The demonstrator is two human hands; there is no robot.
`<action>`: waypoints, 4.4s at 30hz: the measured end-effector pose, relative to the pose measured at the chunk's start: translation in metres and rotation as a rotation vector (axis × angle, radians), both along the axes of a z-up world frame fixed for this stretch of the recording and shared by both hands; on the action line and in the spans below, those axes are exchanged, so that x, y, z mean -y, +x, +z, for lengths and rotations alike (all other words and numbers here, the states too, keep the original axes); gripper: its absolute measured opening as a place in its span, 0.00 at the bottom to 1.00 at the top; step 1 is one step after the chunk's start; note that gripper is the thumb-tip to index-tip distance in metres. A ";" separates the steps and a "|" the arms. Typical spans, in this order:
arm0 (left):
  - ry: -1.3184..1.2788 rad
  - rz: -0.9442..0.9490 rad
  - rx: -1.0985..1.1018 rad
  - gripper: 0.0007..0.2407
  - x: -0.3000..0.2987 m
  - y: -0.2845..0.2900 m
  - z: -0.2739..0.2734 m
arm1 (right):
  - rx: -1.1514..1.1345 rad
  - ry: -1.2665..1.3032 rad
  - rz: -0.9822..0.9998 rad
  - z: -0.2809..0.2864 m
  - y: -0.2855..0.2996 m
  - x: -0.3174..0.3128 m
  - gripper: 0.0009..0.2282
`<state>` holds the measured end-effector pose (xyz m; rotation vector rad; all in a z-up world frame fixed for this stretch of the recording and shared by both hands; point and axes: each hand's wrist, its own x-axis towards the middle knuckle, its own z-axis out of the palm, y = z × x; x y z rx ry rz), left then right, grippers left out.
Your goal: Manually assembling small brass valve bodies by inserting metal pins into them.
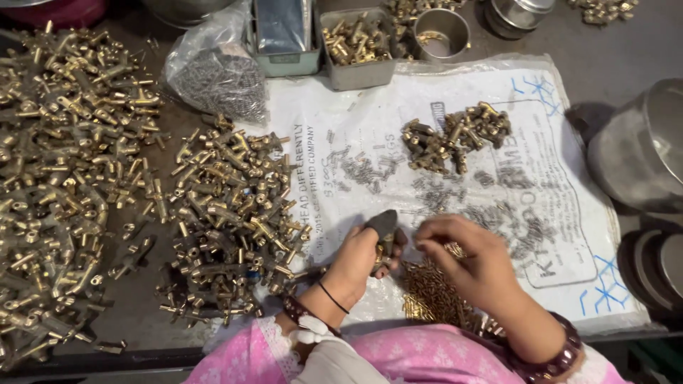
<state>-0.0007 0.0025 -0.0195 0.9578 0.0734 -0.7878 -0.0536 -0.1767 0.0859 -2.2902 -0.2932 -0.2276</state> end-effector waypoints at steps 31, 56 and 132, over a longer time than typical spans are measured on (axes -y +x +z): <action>0.080 -0.278 0.170 0.16 0.007 -0.011 -0.007 | -0.199 0.157 -0.084 -0.042 -0.010 0.003 0.06; -0.037 -0.113 0.113 0.10 0.001 -0.003 0.019 | -0.093 -0.332 -0.603 -0.066 0.117 0.124 0.11; 0.334 -0.261 0.345 0.12 0.006 -0.013 -0.007 | -0.528 0.570 -0.185 -0.044 -0.004 0.027 0.09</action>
